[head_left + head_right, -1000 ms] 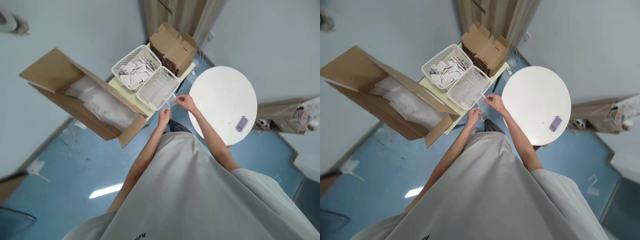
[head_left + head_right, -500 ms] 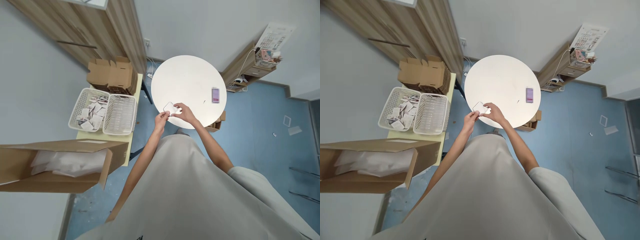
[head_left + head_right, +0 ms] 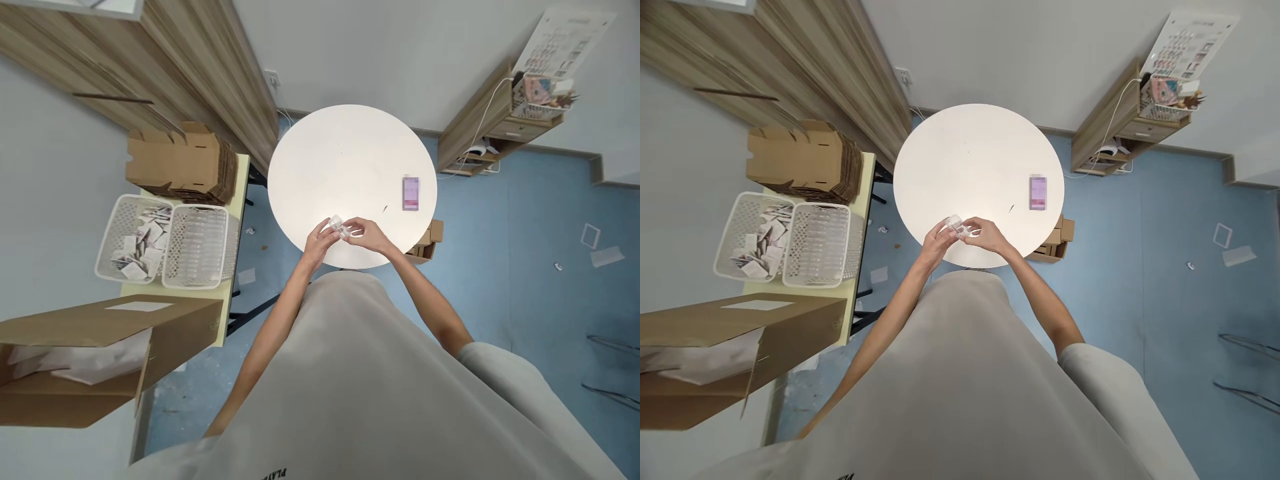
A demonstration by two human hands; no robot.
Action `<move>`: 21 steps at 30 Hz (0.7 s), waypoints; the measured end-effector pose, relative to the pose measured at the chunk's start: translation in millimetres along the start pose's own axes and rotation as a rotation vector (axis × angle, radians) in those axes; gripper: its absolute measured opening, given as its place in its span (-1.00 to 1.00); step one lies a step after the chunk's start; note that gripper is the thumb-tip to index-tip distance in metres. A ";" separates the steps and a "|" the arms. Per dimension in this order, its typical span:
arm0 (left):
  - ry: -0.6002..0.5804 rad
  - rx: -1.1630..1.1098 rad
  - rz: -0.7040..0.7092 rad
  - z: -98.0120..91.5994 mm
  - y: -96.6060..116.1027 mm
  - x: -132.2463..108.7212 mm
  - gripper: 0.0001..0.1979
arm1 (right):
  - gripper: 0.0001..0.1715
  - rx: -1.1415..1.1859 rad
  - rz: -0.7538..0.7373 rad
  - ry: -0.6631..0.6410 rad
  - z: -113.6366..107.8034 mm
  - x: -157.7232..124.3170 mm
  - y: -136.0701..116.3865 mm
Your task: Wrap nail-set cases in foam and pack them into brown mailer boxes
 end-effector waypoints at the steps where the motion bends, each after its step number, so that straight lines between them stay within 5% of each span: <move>1: 0.007 0.006 -0.012 4.4 -5.5 2.5 0.01 | -0.47 0.013 0.017 -0.017 -5.8 -0.9 4.9; 9: 0.068 0.065 -0.049 26.1 -30.8 17.8 0.01 | -0.49 0.089 0.087 -0.077 -35.4 -2.4 22.4; 15: 0.003 0.014 -0.055 43.3 -18.9 20.7 -0.20 | -0.55 0.169 0.122 -0.056 -56.0 6.4 26.1; 21: -0.164 -0.079 -0.069 47.5 1.8 19.3 -0.12 | -0.62 0.349 0.104 -0.049 -76.6 9.6 9.7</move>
Point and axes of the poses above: each hand's wrist, its own x-axis towards the middle knuckle, its own z-axis out of the palm, y = z × x, the point moved 7 cm from there along x, towards the middle knuckle, and after that the axes turned 8 degrees about x, right-handed, at the moved point
